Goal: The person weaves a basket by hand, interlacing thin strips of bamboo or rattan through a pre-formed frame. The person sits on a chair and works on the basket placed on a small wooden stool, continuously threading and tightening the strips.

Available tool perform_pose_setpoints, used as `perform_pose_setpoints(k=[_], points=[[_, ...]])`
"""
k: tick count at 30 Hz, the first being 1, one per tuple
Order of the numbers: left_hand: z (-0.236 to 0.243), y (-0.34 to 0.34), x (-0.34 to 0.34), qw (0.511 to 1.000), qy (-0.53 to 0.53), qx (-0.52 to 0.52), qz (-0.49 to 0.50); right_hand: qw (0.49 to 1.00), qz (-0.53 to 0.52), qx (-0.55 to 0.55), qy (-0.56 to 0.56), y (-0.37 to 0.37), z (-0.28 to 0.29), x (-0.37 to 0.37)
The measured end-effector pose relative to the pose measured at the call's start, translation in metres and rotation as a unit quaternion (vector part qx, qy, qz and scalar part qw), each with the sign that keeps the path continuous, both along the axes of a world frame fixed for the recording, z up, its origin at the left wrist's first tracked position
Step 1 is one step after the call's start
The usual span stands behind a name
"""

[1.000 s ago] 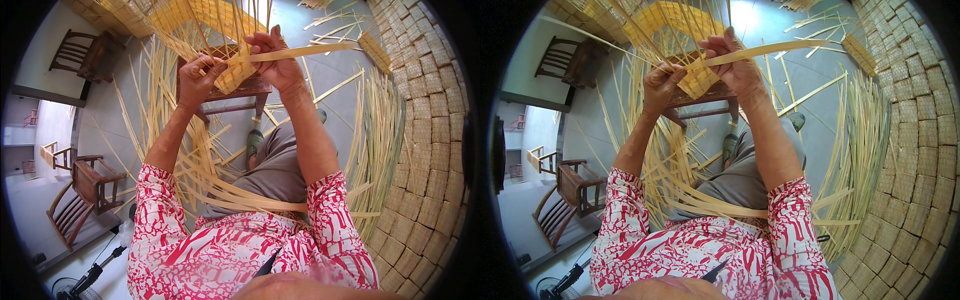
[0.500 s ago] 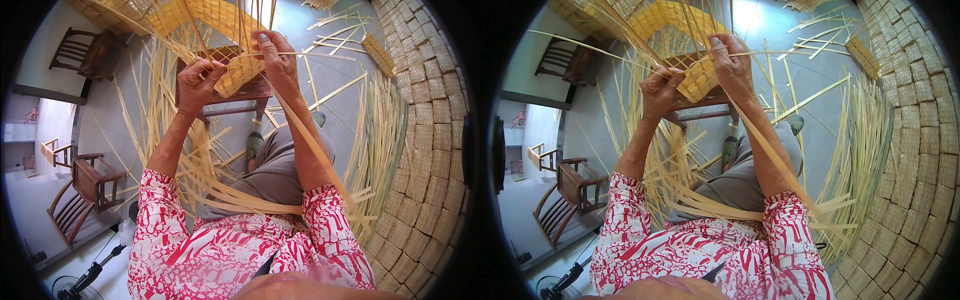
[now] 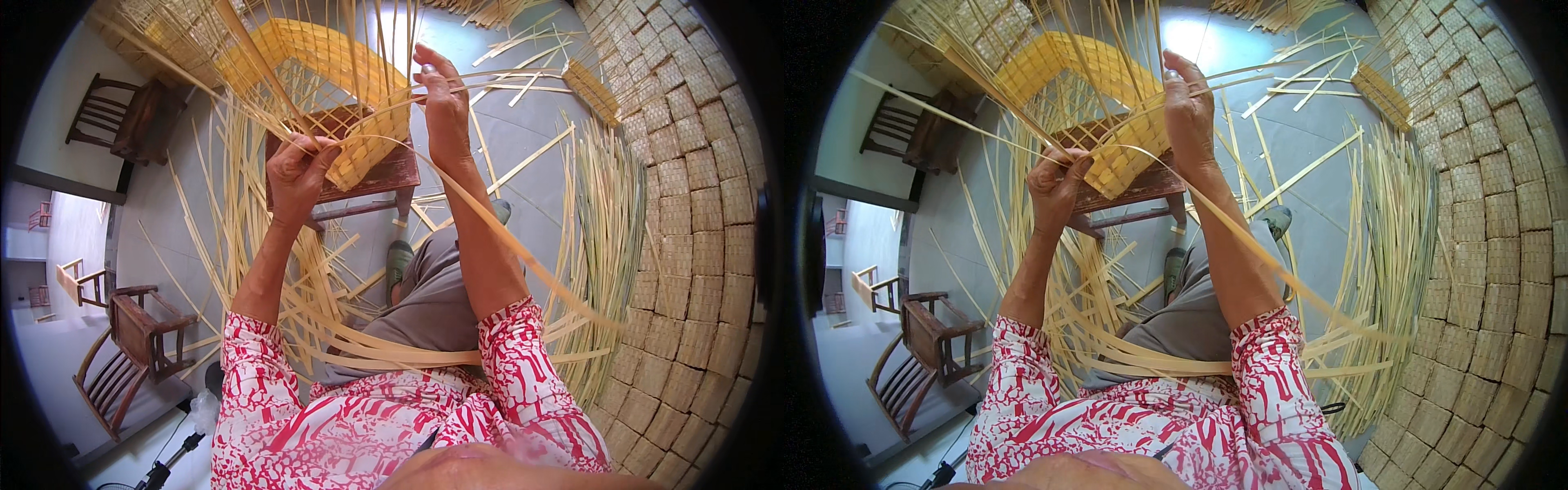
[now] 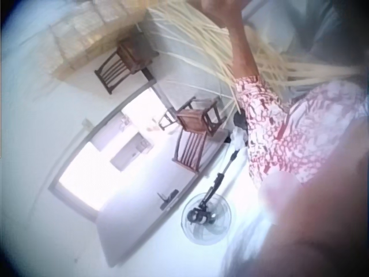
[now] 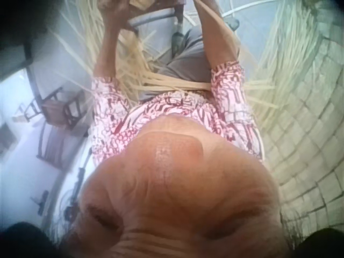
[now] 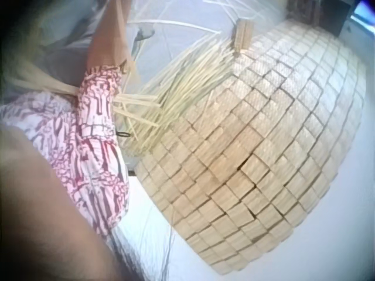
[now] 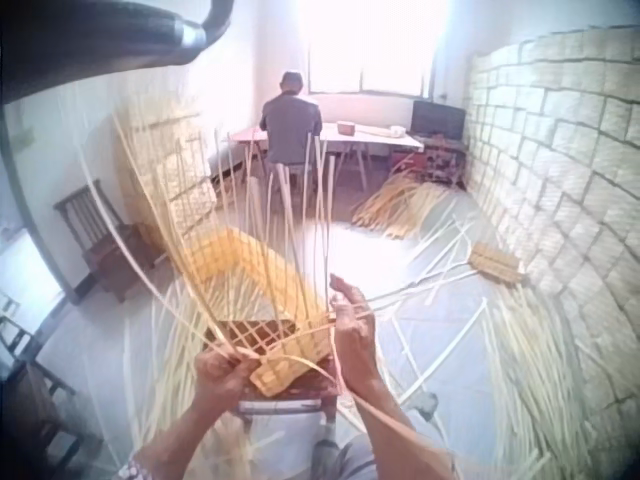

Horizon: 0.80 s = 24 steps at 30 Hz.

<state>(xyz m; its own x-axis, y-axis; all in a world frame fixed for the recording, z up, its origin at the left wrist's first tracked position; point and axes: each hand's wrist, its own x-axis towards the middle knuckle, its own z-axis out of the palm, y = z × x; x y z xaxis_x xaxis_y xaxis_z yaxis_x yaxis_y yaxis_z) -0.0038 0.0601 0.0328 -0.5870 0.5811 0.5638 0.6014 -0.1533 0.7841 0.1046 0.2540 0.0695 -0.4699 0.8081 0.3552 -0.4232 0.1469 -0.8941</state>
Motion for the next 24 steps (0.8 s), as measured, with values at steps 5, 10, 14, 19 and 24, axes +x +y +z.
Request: perform_pose_setpoints(k=[5, 10, 14, 19, 24], points=[[0.001, -0.001, -0.001, 1.000, 0.018, -0.007, -0.003, 0.998, 0.032, 0.048, -0.032, 0.021, -0.003, 0.000], [-0.006, 0.004, 0.006, 1.000, -0.017, 0.013, 0.007, 0.989, -0.019, -0.081, 0.123, 0.014, -0.004, 0.004], [-0.013, 0.010, 0.010, 0.994, -0.085, 0.060, 0.014, 0.879, -0.002, -0.408, 0.246, 0.019, -0.014, 0.016], [-0.016, 0.023, 0.004, 0.995, -0.039, 0.059, 0.076, 0.756, 0.046, -0.569, 0.321, 0.027, -0.041, 0.018], [-0.018, 0.025, -0.003, 0.993, 0.012, 0.045, 0.108, 0.849, 0.011, -0.460, 0.259, 0.002, -0.027, 0.022]])
